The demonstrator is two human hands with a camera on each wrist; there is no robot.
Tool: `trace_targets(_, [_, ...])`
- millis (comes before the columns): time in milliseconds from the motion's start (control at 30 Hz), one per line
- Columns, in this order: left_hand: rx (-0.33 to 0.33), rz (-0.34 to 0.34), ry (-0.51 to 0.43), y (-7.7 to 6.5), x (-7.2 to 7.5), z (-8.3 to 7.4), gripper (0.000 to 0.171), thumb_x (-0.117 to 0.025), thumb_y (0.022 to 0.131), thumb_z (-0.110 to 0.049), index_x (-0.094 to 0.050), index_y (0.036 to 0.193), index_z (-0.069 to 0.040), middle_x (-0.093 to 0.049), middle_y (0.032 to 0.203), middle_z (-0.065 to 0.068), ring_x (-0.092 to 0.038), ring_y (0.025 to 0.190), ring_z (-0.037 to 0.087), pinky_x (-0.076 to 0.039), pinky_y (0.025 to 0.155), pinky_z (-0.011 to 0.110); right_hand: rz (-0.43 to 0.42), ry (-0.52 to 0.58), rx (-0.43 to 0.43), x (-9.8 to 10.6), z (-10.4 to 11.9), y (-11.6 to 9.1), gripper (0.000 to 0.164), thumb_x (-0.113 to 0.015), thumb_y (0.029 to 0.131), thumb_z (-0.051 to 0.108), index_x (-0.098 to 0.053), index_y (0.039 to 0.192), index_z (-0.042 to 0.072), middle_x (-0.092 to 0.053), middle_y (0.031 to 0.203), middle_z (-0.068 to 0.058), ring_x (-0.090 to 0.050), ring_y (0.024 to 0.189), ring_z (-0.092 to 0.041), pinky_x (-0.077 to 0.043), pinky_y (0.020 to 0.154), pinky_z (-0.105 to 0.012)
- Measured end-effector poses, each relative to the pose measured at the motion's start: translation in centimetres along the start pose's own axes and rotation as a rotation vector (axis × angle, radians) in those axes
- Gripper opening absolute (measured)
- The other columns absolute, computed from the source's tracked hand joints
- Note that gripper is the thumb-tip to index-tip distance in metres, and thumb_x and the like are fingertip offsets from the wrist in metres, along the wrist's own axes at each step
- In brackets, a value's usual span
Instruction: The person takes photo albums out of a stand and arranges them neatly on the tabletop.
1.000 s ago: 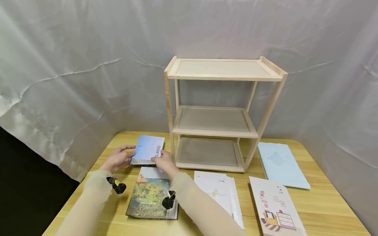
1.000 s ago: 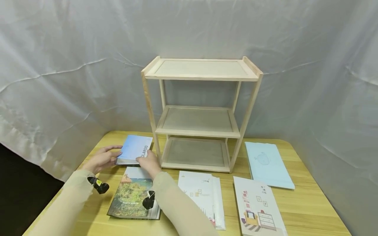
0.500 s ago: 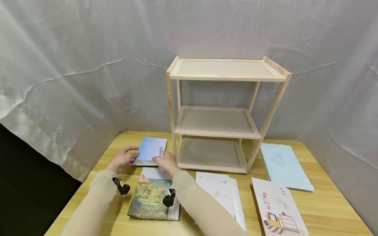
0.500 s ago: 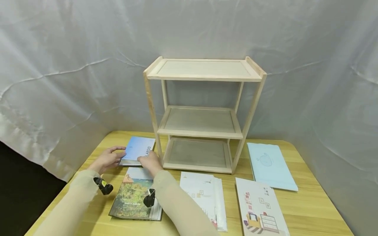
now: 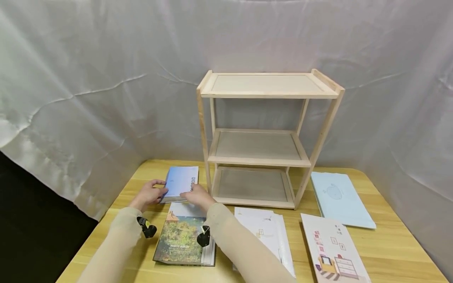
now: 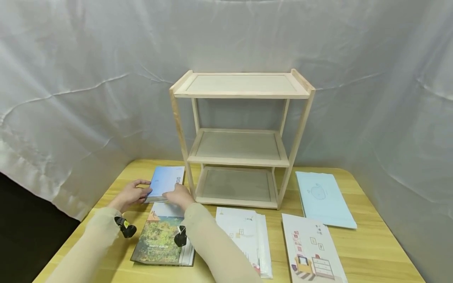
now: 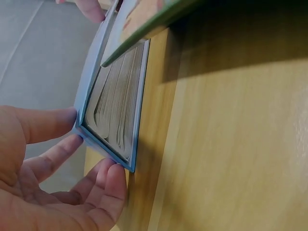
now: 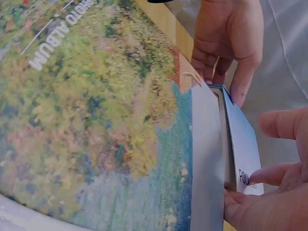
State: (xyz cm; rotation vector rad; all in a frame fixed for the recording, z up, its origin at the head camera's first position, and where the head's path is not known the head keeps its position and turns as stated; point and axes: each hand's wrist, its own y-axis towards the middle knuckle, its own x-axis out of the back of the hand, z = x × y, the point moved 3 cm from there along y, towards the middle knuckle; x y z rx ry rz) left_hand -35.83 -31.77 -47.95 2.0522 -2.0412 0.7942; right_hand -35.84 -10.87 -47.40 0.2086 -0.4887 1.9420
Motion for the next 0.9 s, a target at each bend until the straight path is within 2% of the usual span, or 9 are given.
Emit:
trace_targets(233, [-0.005,0.007,-0.007,0.0,0.2,-0.1,0.049,-0.06,0.11,-0.015,-0.045,0.153,0.002,-0.06,0.121,0.02,-0.057,0.085,0.018,-0.053,0.069,0.025,-0.045,-0.066,0.037,-0.2,0.0,0.1,0.068,-0.066,0.105,0.026,-0.041,0.162,-0.004,-0.044,0.167,-0.023,-0.043,0.155,-0.042,-0.039,0.128,-0.053])
trace_targets(400, [-0.018,0.019,-0.001,0.1,0.3,-0.2,0.048,-0.06,0.11,-0.015,-0.046,0.154,0.002,-0.061,0.117,0.019,-0.056,0.08,0.017,-0.053,0.065,0.024,-0.034,-0.083,0.056,0.0,-0.1,0.1,0.065,-0.063,0.106,0.025,-0.042,0.162,-0.002,-0.044,0.167,-0.022,-0.043,0.155,-0.042,-0.039,0.128,-0.055])
trace_targets(467, [-0.026,0.021,0.007,0.2,0.3,-0.2,0.048,-0.059,0.111,-0.015,-0.046,0.154,0.002,-0.061,0.12,0.02,-0.056,0.082,0.019,-0.053,0.066,0.025,-0.03,-0.078,0.056,0.0,-0.1,0.1,0.065,-0.063,0.107,0.025,-0.042,0.162,-0.001,-0.044,0.168,-0.021,-0.043,0.155,-0.042,-0.039,0.128,-0.055])
trace_targets(567, [-0.029,0.009,0.02,0.3,0.4,-0.2,0.046,-0.056,0.112,-0.016,-0.046,0.154,0.001,-0.059,0.127,0.024,-0.059,0.093,0.024,-0.053,0.072,0.028,-0.022,-0.064,0.066,0.1,-0.1,0.0,0.065,-0.065,0.106,0.024,-0.042,0.163,0.001,-0.046,0.167,-0.021,-0.045,0.154,-0.041,-0.04,0.127,-0.055])
trace_targets(667, [-0.037,-0.01,0.047,0.1,0.5,0.0,0.046,-0.054,0.113,-0.017,-0.047,0.153,0.002,-0.058,0.134,0.028,-0.058,0.105,0.028,-0.053,0.077,0.031,-0.018,-0.084,0.087,0.2,0.0,-0.2,0.066,-0.067,0.105,0.024,-0.043,0.163,0.003,-0.048,0.165,-0.02,-0.047,0.152,-0.041,-0.042,0.126,-0.055])
trace_targets(833, [-0.107,-0.022,0.154,-0.7,0.8,0.1,0.045,-0.055,0.112,-0.017,-0.049,0.151,0.006,-0.06,0.133,0.032,-0.059,0.097,0.032,-0.053,0.077,0.038,0.006,-0.148,0.136,0.7,0.1,-1.1,0.066,-0.068,0.104,0.025,-0.044,0.163,0.006,-0.05,0.165,-0.018,-0.049,0.151,-0.04,-0.043,0.126,-0.055])
trace_targets(900, [-0.143,-0.024,0.2,-1.3,0.9,0.0,0.046,-0.057,0.112,-0.018,-0.049,0.15,0.006,-0.059,0.135,0.034,-0.062,0.099,0.035,-0.055,0.08,0.04,0.027,-0.167,0.162,1.0,0.2,-1.7,0.065,-0.067,0.106,0.026,-0.044,0.163,0.007,-0.049,0.165,-0.017,-0.049,0.151,-0.04,-0.042,0.126,-0.056])
